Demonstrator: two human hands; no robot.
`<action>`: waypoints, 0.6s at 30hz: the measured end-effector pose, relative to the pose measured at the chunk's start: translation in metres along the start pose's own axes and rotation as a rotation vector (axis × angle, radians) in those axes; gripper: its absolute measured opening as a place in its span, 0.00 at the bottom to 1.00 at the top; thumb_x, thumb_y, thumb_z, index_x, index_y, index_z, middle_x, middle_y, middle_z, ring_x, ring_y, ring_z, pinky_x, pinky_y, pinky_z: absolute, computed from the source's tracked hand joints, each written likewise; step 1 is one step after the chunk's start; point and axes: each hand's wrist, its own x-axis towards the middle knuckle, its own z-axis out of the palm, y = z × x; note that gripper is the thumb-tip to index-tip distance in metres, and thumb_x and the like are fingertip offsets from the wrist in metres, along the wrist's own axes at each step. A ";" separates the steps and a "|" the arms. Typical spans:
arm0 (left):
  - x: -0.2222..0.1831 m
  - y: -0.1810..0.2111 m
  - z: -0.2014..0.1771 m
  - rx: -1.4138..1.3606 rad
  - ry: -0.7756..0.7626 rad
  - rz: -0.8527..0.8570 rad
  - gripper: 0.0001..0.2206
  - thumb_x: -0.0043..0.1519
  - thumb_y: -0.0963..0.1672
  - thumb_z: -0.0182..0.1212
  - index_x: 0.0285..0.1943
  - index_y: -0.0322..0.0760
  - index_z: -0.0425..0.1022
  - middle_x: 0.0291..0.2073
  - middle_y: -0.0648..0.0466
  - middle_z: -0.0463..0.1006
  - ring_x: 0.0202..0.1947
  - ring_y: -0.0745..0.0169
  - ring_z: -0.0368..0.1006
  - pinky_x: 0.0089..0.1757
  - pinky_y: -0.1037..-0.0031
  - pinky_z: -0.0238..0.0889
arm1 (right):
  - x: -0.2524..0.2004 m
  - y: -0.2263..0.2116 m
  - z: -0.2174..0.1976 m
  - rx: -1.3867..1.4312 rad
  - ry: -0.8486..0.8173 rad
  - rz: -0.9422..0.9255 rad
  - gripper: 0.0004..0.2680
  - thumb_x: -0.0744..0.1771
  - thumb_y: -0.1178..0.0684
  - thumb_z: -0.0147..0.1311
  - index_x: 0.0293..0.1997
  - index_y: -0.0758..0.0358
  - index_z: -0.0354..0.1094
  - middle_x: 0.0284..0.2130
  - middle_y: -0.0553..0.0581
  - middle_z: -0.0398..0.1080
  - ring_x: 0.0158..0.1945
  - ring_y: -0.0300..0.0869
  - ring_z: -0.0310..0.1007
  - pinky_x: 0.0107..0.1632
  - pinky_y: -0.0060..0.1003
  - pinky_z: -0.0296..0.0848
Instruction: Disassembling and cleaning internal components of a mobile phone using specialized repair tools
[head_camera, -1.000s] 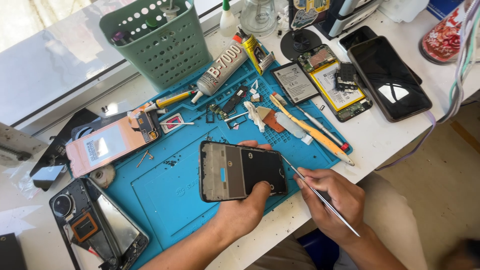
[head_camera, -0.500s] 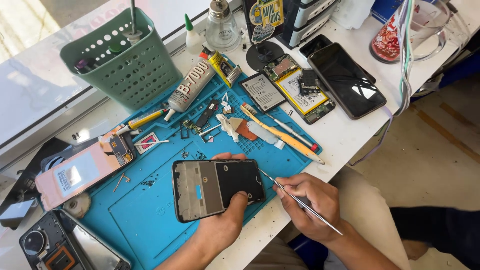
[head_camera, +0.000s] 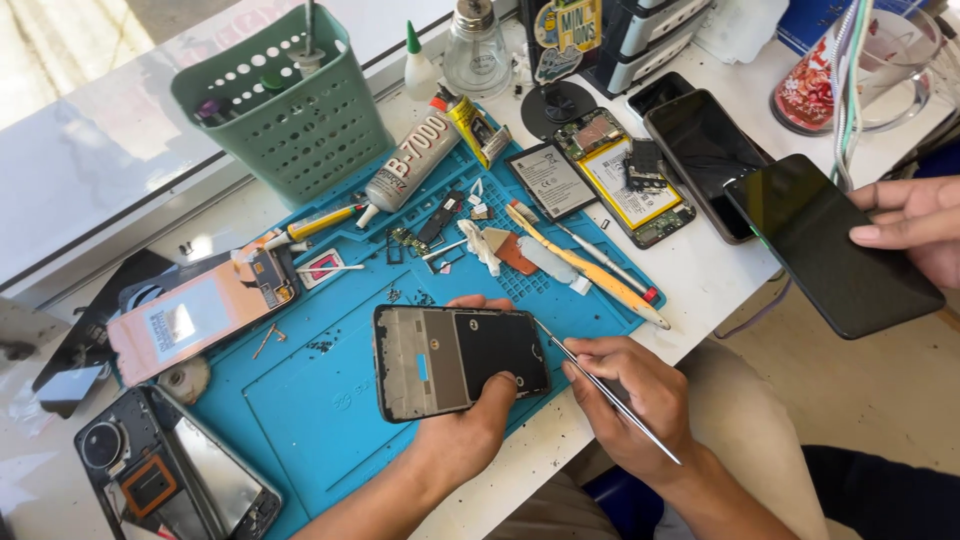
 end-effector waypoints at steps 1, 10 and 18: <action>-0.001 0.001 -0.001 0.000 0.007 0.003 0.24 0.58 0.39 0.55 0.65 0.42 0.58 0.60 0.47 0.73 0.61 0.49 0.73 0.58 0.56 0.70 | -0.001 0.000 0.001 0.004 -0.004 -0.005 0.06 0.63 0.64 0.63 0.33 0.69 0.67 0.38 0.69 0.78 0.42 0.49 0.84 0.46 0.38 0.84; -0.001 0.002 -0.002 0.010 0.040 0.008 0.25 0.58 0.38 0.55 0.66 0.43 0.58 0.61 0.48 0.72 0.62 0.50 0.73 0.58 0.58 0.70 | -0.007 -0.007 -0.010 0.078 0.031 0.063 0.04 0.64 0.60 0.59 0.36 0.69 0.68 0.39 0.67 0.78 0.41 0.48 0.85 0.44 0.35 0.87; -0.004 0.001 -0.003 -0.163 -0.005 0.020 0.25 0.61 0.38 0.52 0.69 0.44 0.56 0.65 0.45 0.69 0.66 0.41 0.69 0.62 0.49 0.66 | -0.018 0.001 -0.029 0.451 0.125 0.444 0.09 0.67 0.57 0.52 0.46 0.64 0.53 0.41 0.72 0.77 0.38 0.53 0.85 0.36 0.35 0.82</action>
